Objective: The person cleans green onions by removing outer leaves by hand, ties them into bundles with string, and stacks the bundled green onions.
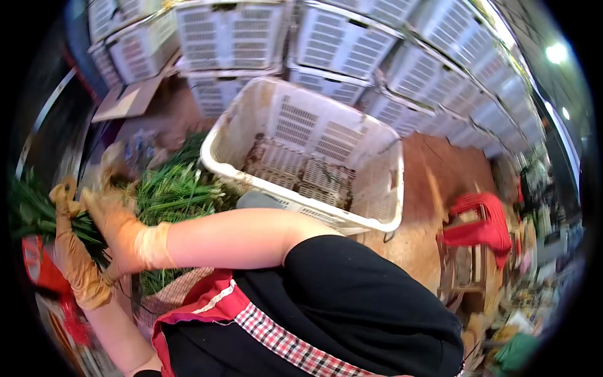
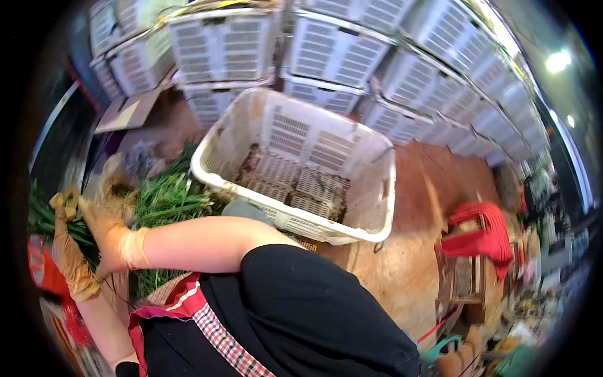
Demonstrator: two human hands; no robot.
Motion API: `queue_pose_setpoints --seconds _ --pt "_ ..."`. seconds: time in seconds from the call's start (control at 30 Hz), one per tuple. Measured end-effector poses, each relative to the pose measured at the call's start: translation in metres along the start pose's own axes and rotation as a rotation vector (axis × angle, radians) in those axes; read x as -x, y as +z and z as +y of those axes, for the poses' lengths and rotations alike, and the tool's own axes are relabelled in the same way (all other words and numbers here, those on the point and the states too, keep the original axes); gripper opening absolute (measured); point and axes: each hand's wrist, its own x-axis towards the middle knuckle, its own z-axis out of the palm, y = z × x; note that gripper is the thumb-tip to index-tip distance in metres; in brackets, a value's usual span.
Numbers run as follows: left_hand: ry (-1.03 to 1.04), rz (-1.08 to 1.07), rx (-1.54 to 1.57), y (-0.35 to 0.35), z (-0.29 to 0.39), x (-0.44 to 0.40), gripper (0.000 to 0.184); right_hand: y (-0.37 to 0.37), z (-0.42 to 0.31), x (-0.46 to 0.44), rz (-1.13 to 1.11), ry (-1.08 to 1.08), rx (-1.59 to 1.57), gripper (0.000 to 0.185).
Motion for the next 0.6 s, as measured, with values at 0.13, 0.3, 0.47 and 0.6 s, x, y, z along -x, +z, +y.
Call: queue_pose_setpoints --seconds 0.13,0.3,0.47,0.6 --pt "-0.217 0.037 0.403 0.017 -0.025 -0.012 0.025 -0.003 0.011 0.001 0.205 0.017 0.349 0.118" --pt "0.081 -0.254 0.307 0.032 -0.071 -0.02 0.031 -0.046 0.052 -0.011 0.211 0.167 0.187 0.057" --pt "0.023 -0.332 0.163 0.049 -0.029 -0.006 0.056 -0.071 0.039 -0.014 -0.152 0.264 0.03 0.044" --pt "0.136 -0.327 -0.046 -0.016 -0.041 0.014 0.042 -0.033 0.01 -0.033 -0.735 0.161 0.19 0.056"
